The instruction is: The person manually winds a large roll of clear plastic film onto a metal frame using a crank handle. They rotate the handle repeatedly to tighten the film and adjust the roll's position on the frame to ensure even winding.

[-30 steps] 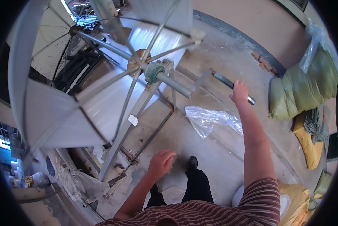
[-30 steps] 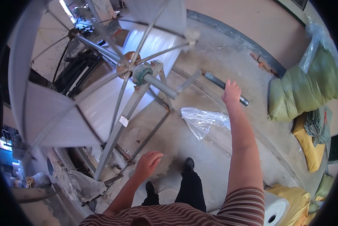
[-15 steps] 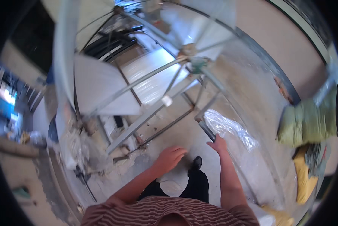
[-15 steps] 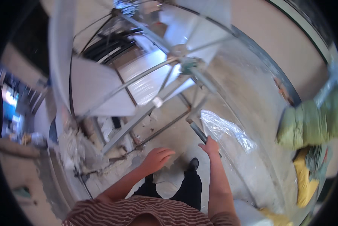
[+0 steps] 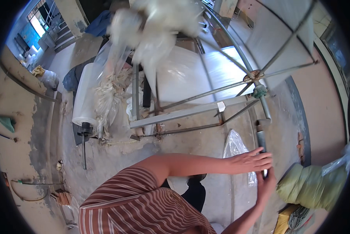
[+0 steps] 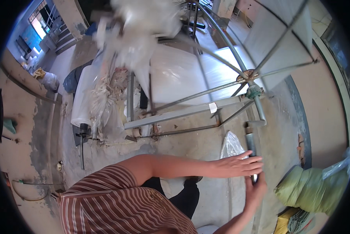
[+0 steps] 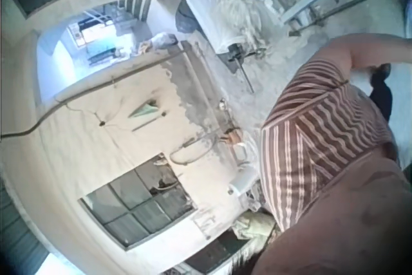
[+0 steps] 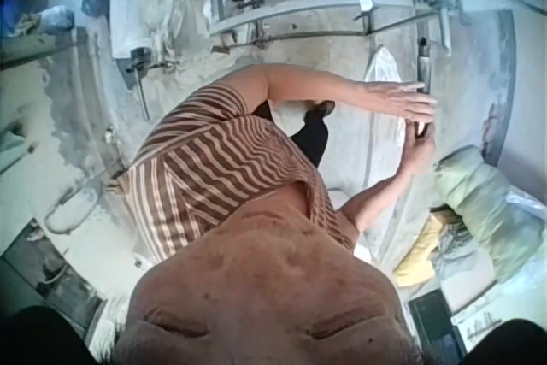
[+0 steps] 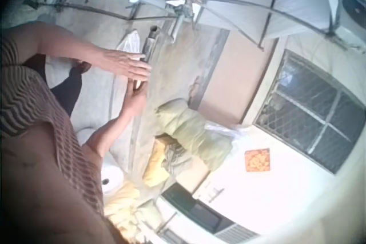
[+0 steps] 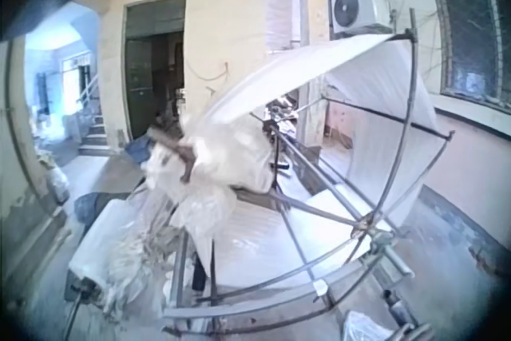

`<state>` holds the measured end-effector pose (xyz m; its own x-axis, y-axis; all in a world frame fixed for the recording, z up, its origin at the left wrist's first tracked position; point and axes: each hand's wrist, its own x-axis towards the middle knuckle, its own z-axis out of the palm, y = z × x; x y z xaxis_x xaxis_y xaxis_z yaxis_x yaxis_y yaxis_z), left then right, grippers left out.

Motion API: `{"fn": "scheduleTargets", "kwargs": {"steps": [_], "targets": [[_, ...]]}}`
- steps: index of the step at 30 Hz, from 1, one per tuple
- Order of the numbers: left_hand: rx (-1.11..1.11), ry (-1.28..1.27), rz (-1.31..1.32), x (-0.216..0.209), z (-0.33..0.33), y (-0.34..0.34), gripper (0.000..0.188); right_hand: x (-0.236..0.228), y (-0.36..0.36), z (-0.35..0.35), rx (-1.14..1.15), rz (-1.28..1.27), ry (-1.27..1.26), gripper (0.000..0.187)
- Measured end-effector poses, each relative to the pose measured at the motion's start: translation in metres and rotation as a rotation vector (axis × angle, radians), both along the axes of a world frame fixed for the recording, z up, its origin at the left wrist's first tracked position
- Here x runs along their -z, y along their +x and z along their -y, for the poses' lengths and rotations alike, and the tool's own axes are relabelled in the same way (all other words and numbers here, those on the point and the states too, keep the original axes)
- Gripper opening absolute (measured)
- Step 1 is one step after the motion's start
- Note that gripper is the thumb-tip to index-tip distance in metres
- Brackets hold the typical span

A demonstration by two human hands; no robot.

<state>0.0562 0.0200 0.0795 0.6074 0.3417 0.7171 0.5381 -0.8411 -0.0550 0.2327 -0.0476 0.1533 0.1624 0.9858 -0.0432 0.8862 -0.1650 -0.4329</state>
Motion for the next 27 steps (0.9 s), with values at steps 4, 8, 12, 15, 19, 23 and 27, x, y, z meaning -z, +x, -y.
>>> {"fn": "scheduleTargets", "kwargs": {"steps": [4,8,12,15,19,23,27], "targets": [[0.009,0.173,0.14,-0.039,-0.053,0.069,0.045,-0.027,0.047,0.061,0.051,0.344,0.742,0.042],[-0.073,0.304,0.168,-0.073,-0.107,0.134,0.035,0.064,0.111,0.156,0.392,0.285,0.609,0.038],[0.03,0.167,0.134,-0.096,-0.161,0.203,0.028,0.194,0.091,0.274,0.517,-0.047,0.087,0.04],[0.169,0.047,0.206,-0.083,-0.205,0.277,0.031,0.324,0.083,0.423,0.321,0.085,-0.121,0.036],[0.189,-0.051,0.21,-0.047,-0.255,0.338,0.031,0.325,0.051,0.46,0.624,-0.277,-0.68,0.037],[0.218,-0.249,0.134,0.017,-0.292,0.386,0.036,0.32,0.052,0.478,0.754,-0.446,-0.806,0.038],[0.203,-0.42,-0.002,0.099,-0.303,0.402,0.043,0.318,0.057,0.48,0.82,-0.553,-0.762,0.04]]}}
